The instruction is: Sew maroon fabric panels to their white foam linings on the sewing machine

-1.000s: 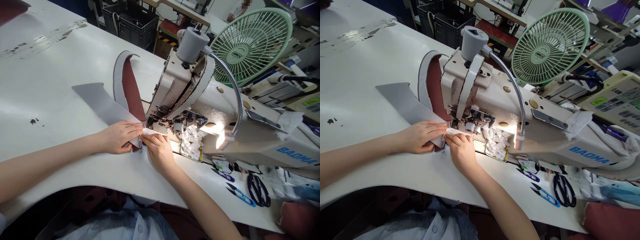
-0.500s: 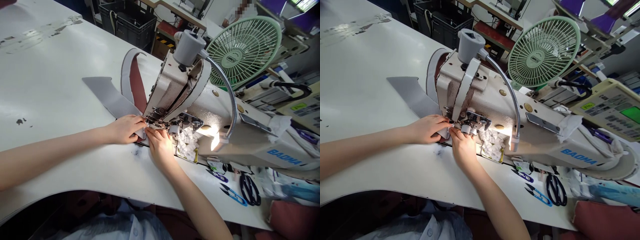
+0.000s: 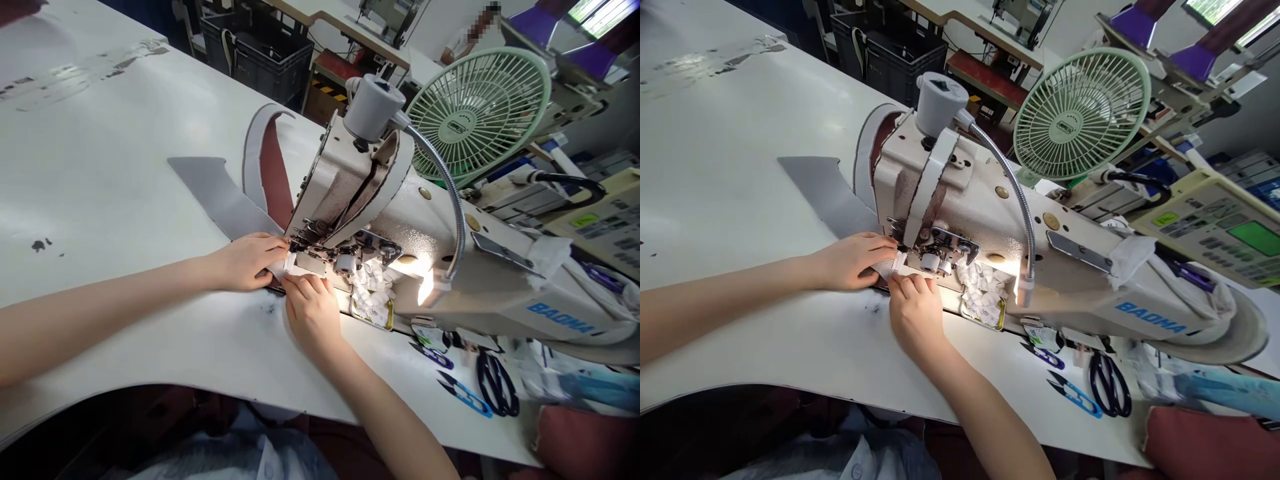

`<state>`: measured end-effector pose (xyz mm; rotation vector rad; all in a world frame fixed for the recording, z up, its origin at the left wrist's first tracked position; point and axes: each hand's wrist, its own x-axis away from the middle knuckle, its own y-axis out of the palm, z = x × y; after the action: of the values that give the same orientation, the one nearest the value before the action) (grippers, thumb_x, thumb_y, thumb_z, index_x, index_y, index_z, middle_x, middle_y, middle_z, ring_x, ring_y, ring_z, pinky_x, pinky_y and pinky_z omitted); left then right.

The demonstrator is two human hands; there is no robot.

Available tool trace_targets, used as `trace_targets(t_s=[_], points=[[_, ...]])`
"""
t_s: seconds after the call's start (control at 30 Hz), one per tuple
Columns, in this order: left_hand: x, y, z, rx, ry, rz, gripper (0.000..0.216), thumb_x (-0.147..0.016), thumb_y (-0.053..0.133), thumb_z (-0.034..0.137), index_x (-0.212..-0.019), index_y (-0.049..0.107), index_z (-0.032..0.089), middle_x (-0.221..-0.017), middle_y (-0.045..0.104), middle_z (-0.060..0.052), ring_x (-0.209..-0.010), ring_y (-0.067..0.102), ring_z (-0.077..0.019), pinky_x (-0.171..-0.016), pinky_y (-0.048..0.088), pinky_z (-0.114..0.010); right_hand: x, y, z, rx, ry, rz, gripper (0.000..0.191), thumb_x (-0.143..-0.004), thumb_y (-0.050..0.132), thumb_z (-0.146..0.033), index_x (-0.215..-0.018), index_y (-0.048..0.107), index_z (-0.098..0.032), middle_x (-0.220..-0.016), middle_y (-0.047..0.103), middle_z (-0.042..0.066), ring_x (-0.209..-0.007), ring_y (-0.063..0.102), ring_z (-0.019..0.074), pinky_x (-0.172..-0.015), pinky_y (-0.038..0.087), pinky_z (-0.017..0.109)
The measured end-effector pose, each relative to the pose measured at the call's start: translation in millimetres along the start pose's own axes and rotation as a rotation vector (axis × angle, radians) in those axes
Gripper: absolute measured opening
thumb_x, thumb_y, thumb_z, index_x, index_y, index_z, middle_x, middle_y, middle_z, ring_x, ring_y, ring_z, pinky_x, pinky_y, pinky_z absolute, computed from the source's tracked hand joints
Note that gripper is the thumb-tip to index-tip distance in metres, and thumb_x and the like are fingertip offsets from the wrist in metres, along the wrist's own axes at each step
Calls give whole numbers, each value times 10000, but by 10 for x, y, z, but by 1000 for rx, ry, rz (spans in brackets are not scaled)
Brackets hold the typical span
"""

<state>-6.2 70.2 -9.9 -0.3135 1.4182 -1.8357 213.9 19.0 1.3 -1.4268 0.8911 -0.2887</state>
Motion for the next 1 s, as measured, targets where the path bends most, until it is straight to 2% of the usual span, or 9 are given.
trace_targets(t_s=[0.17, 0.37, 0.57, 0.73, 0.9, 1.0], points=[[5, -14, 0, -3, 26, -1, 316, -798, 566, 178, -1112, 602, 152, -1219, 629, -119, -1151, 599, -255, -1041, 447, -386, 10, 38, -50, 70, -3, -44, 240, -957, 524, -118, -1148, 670, -119, -1101, 718, 94, -941, 570, 214, -761, 400, 375], [-149, -18, -147, -37, 5, -19, 232, -804, 621, 234, -1025, 629, 165, -984, 653, -84, -880, 620, -234, -909, 482, -370, -31, 99, 22, 103, 58, -114, 322, -967, 488, -124, -1250, 640, -141, -1273, 671, 105, -998, 572, 230, -807, 419, 385], [-310, -50, -328, -70, 100, -2, 268, -798, 568, 192, -1055, 644, 190, -1090, 636, -92, -938, 618, -241, -888, 462, -352, -104, 125, 42, 123, 135, -132, 371, -976, 470, -148, -1322, 603, -149, -1353, 625, 105, -1060, 561, 247, -865, 430, 409], [-400, -92, -407, -28, 102, 2, 181, -781, 561, 158, -941, 641, 177, -1004, 660, -77, -878, 618, -218, -885, 457, -333, -158, 110, 25, 150, 163, -126, 405, -971, 475, -170, -1361, 572, -118, -1331, 627, 122, -1088, 548, 272, -867, 436, 421], [-396, -93, -416, -16, 114, -6, 178, -815, 553, 165, -963, 652, 183, -1003, 675, -75, -1016, 622, -230, -989, 429, -339, -148, 101, 11, 97, 168, -128, 382, -975, 461, -175, -1326, 603, -125, -1319, 635, 110, -1077, 553, 262, -870, 440, 406], [-262, -130, -339, -59, 131, 30, 259, -858, 521, 165, -1074, 657, 204, -1164, 658, -82, -1221, 555, -241, -1102, 358, -362, -125, 92, 13, 65, 167, -110, 367, -980, 457, -177, -1307, 619, -138, -1307, 645, 94, -1063, 558, 246, -870, 440, 391]])
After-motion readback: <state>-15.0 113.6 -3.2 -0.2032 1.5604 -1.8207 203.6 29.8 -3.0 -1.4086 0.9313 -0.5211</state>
